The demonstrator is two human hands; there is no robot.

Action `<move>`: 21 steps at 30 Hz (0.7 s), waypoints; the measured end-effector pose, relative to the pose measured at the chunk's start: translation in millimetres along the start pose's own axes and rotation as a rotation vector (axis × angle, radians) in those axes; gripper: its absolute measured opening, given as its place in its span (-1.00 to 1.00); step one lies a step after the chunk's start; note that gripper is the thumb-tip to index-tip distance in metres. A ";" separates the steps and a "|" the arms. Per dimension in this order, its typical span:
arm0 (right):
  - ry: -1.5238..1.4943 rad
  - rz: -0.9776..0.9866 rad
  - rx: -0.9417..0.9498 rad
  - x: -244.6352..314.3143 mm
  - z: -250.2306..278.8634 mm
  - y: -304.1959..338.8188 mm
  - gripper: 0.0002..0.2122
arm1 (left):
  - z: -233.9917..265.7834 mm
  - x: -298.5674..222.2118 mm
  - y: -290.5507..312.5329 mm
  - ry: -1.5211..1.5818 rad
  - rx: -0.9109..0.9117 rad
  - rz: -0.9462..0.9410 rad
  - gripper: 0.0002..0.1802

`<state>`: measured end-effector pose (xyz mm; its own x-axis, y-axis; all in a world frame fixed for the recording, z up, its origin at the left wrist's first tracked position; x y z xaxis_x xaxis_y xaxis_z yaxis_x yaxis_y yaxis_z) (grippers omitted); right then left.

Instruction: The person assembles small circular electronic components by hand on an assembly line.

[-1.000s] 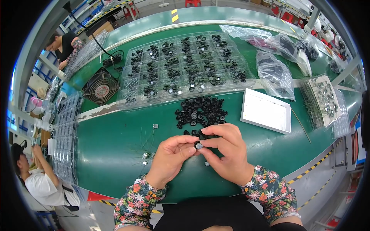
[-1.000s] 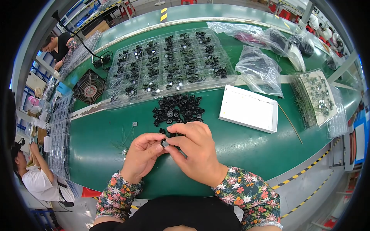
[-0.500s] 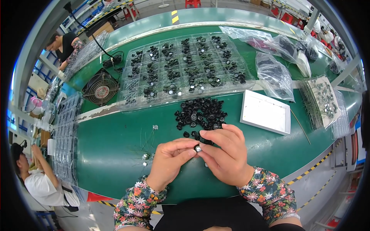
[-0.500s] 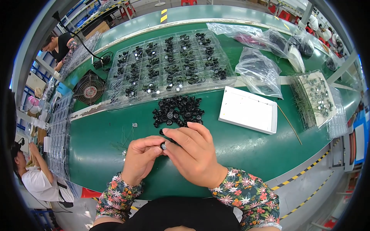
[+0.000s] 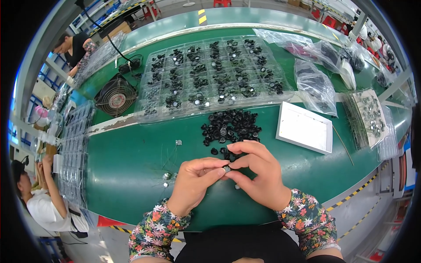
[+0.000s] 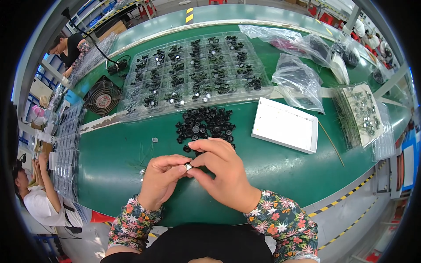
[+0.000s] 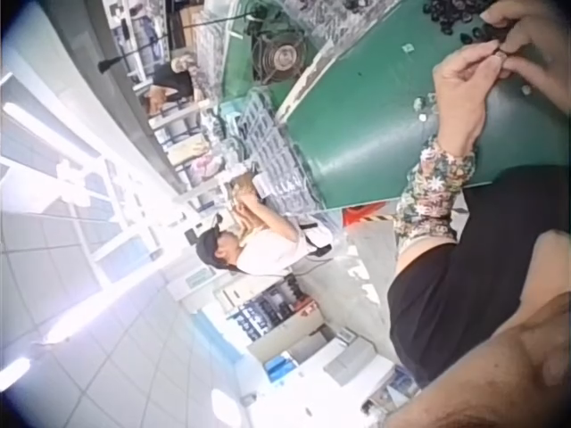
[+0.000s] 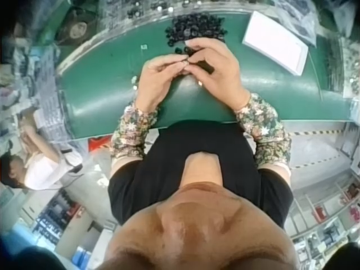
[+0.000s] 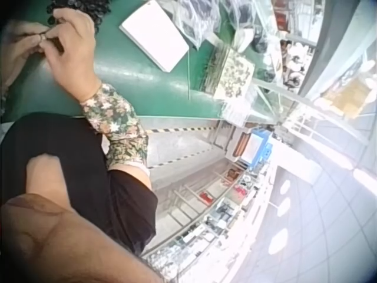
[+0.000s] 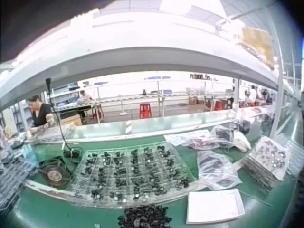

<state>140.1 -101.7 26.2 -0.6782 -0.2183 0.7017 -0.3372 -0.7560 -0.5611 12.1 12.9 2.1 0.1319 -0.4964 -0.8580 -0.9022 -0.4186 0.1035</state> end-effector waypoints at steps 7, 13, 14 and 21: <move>-0.447 -0.338 0.093 -12.8 -2.6 1.0 -0.83 | -2.4 1.4 -0.4 -0.076 -0.010 -0.047 -0.79; -0.616 -0.458 0.083 -18.5 -6.4 5.3 -0.85 | -4.4 2.5 -0.3 -0.147 0.007 -0.098 -0.76; -0.617 -0.458 0.084 -18.4 -6.6 5.4 -0.85 | -4.0 3.0 -0.2 -0.148 0.017 -0.098 -0.75; -0.608 -0.468 0.114 -18.9 -4.4 6.5 -0.87 | -4.2 1.8 0.8 -0.173 0.045 -0.119 -0.71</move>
<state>147.8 -99.7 7.4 0.0068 -0.1356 0.9907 -0.4088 -0.9046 -0.1210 13.4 8.5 2.7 0.1700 -0.3055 -0.9369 -0.9024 -0.4302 -0.0234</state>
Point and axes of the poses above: each hand's wrist, its own y-axis away from the middle knuckle, its own z-axis out of the back of the hand, x = y × z, the point moved 2 cm from there along -y, towards the middle knuckle, and after that the axes turned 2 degrees about x, right-handed, at the moved point
